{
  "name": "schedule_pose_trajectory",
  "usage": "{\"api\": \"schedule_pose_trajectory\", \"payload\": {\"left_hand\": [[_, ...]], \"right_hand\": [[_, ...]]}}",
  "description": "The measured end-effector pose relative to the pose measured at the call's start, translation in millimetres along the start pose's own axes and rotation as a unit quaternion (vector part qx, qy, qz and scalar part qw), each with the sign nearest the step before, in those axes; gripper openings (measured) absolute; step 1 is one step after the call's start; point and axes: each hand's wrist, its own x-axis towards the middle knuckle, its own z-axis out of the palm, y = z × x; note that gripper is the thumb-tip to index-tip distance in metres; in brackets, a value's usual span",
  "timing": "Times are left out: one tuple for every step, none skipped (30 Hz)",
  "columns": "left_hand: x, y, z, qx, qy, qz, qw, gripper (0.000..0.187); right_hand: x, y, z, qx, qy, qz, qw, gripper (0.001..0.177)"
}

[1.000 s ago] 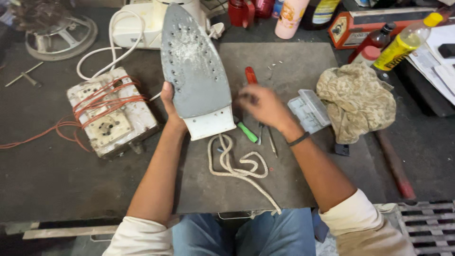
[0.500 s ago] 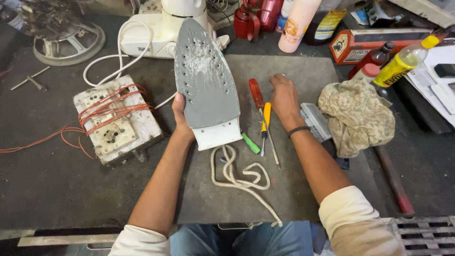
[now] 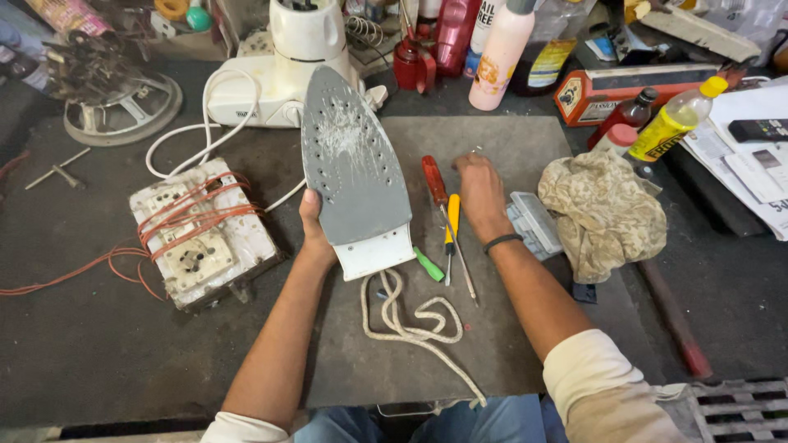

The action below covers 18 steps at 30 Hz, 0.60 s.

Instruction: The person uses a screwdriver to remove screws from the base of a clothes iron. They then use a red-handled screwdriver to pry open the iron's casing. The person continues to unscrew and pry at the iron's base throughout the clip.

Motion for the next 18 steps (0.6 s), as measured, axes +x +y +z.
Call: {"api": "schedule_pose_trajectory", "payload": {"left_hand": [[1.0,0.8,-0.3,0.001,-0.003,0.004,1.0,0.107],[0.3,0.7,0.2,0.002,-0.006,0.007,1.0,0.107],[-0.4,0.9,0.8,0.002,-0.008,0.011,1.0,0.107],[0.2,1.3,1.7,-0.003,-0.017,0.007,1.0,0.107],[0.8,1.9,2.5,-0.008,-0.025,0.004,1.0,0.107],[0.4,2.6,3.3,-0.014,-0.032,0.001,0.999,0.108],[0.6,3.2,4.0,-0.008,-0.028,0.001,1.0,0.108],[-0.1,3.4,3.8,-0.003,-0.023,0.001,1.0,0.109],[-0.8,3.5,3.2,0.003,-0.018,0.0,1.0,0.109],[-1.5,3.1,2.6,0.002,-0.02,-0.003,1.0,0.109],[-2.4,2.2,1.9,0.002,-0.021,-0.006,1.0,0.11],[-1.3,1.8,1.2,0.002,-0.024,-0.009,1.0,0.11],[-0.3,1.2,0.6,-0.003,-0.029,-0.013,1.0,0.11],[-0.5,0.6,-0.3,-0.007,-0.032,-0.017,0.999,0.11],[-1.3,0.2,-1.0,-0.011,-0.035,-0.021,0.999,0.11],[-1.1,0.6,-1.2,-0.011,-0.034,-0.022,0.999,0.11],[-2.2,0.7,-0.9,-0.012,-0.032,-0.023,0.999,0.11],[-2.0,1.0,-0.4,-0.011,-0.032,-0.025,0.999,0.11]], "right_hand": [[1.6,1.8,0.9,0.025,0.012,0.006,1.0,0.023],[0.8,4.6,2.1,0.049,0.023,0.012,0.998,0.022],[0.0,8.3,3.8,0.074,0.034,0.019,0.997,0.021],[1.0,13.1,5.5,0.104,0.054,0.034,0.993,0.023],[3.2,18.5,7.3,0.135,0.073,0.049,0.987,0.025],[5.0,23.6,8.9,0.167,0.091,0.064,0.98,0.027],[6.0,28.9,9.9,0.167,0.084,0.077,0.979,0.028],[5.9,33.0,11.8,0.167,0.077,0.091,0.979,0.029],[5.3,36.5,14.1,0.168,0.07,0.105,0.978,0.031],[4.3,39.2,17.2,0.153,0.076,0.081,0.982,0.033],[3.4,41.0,21.1,0.139,0.082,0.058,0.985,0.035],[4.6,43.2,24.5,0.124,0.09,0.033,0.988,0.037],[5.4,45.6,27.3,0.12,0.088,0.028,0.988,0.039],[5.2,47.3,30.6,0.117,0.086,0.022,0.989,0.04],[4.9,48.8,33.5,0.114,0.084,0.016,0.99,0.041],[6.8,50.2,35.7,0.11,0.08,0.017,0.991,0.04],[7.6,51.2,37.2,0.106,0.075,0.018,0.991,0.039],[9.1,52.8,37.8,0.101,0.072,0.021,0.992,0.038]]}}
